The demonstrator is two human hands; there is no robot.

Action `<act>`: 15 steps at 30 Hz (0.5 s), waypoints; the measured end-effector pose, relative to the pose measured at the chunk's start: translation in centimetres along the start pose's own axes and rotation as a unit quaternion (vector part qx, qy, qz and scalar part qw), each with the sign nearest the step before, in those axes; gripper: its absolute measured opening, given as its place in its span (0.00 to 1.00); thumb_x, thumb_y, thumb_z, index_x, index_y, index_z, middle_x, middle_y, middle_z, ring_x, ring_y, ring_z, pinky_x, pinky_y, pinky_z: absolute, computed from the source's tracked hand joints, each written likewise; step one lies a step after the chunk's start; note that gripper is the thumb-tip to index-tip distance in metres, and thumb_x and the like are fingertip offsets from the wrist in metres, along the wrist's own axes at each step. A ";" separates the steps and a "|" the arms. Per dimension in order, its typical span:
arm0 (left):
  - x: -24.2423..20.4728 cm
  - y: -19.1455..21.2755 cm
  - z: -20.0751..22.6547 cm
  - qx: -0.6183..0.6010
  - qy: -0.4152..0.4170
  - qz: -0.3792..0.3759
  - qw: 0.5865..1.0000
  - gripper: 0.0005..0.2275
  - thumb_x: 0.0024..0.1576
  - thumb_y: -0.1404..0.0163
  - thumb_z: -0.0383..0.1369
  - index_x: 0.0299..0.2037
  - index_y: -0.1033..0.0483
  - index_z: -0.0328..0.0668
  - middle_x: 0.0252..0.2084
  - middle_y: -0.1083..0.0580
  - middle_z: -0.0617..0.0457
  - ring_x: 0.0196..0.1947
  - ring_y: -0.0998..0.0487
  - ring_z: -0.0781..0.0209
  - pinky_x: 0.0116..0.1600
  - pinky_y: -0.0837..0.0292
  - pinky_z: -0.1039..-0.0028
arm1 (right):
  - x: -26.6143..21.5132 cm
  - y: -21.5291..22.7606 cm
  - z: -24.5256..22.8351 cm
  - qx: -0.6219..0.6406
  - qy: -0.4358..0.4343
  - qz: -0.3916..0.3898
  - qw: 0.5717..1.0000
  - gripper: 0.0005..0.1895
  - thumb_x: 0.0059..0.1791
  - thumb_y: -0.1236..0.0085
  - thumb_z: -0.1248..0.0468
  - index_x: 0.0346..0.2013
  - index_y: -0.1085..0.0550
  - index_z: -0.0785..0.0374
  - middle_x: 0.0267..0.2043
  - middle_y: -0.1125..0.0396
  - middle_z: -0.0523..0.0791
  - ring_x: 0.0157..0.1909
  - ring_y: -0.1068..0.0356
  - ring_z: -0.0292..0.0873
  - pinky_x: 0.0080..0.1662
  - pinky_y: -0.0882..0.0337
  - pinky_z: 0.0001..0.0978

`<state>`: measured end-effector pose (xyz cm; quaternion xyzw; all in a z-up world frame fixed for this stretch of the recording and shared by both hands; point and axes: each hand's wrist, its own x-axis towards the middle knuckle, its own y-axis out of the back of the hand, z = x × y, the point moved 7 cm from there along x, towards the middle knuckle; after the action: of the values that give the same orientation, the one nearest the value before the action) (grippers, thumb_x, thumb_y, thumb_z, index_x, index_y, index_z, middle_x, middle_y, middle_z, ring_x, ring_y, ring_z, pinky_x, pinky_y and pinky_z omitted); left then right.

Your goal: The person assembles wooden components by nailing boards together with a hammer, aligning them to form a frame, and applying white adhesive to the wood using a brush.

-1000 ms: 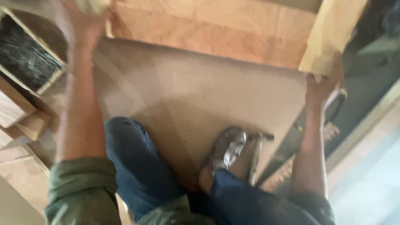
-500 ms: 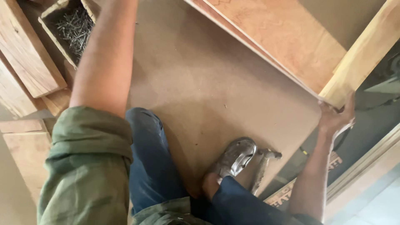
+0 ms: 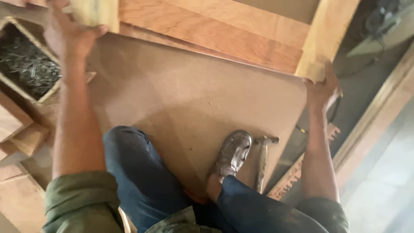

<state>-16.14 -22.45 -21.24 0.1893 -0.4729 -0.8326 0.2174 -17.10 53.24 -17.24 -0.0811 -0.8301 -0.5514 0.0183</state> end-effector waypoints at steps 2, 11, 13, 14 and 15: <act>-2.2 0.3 0.3 0.009 -0.029 0.002 1.000 0.41 0.43 0.25 0.42 0.62 0.37 0.34 0.55 0.26 0.41 0.54 0.27 0.38 0.53 0.32 0.52 | -1.2 0.6 -0.3 0.029 0.024 0.006 0.999 0.43 0.39 0.20 0.74 0.67 0.29 0.69 0.55 0.26 0.54 0.49 0.25 0.48 0.48 0.24 0.38; 1.1 -1.9 -2.4 0.083 0.004 -0.007 0.997 0.38 0.48 0.27 0.50 0.59 0.32 0.33 0.58 0.28 0.39 0.60 0.29 0.39 0.59 0.34 0.52 | 0.2 0.3 -3.5 0.086 0.075 0.017 0.993 0.43 0.41 0.24 0.79 0.70 0.31 0.69 0.60 0.29 0.55 0.55 0.23 0.50 0.49 0.21 0.35; 1.0 -2.1 -3.4 0.089 0.051 -0.034 0.994 0.38 0.47 0.28 0.52 0.58 0.32 0.34 0.57 0.28 0.41 0.59 0.29 0.41 0.58 0.33 0.54 | 0.0 -0.4 -2.8 0.091 0.067 0.006 0.994 0.43 0.43 0.25 0.80 0.71 0.33 0.70 0.62 0.30 0.56 0.57 0.23 0.50 0.49 0.21 0.34; 0.9 -2.2 -3.7 0.091 0.081 -0.052 0.991 0.37 0.47 0.29 0.51 0.59 0.31 0.35 0.58 0.28 0.42 0.58 0.28 0.43 0.58 0.32 0.56 | -0.2 -0.6 -2.6 0.086 0.066 -0.005 0.994 0.43 0.45 0.24 0.79 0.72 0.33 0.69 0.61 0.29 0.55 0.57 0.23 0.49 0.50 0.21 0.34; 1.6 -2.1 -3.3 0.090 0.104 -0.064 0.988 0.36 0.48 0.30 0.51 0.59 0.31 0.36 0.59 0.28 0.43 0.58 0.27 0.44 0.58 0.31 0.58 | 0.3 -0.9 -2.6 0.083 0.065 -0.006 0.994 0.43 0.46 0.24 0.79 0.73 0.34 0.69 0.61 0.29 0.54 0.57 0.23 0.48 0.51 0.21 0.34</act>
<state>-16.12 -24.69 -24.85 0.3234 -0.5080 -0.7746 0.1935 -17.68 50.56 -17.05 -0.0383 -0.8706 -0.4846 0.0761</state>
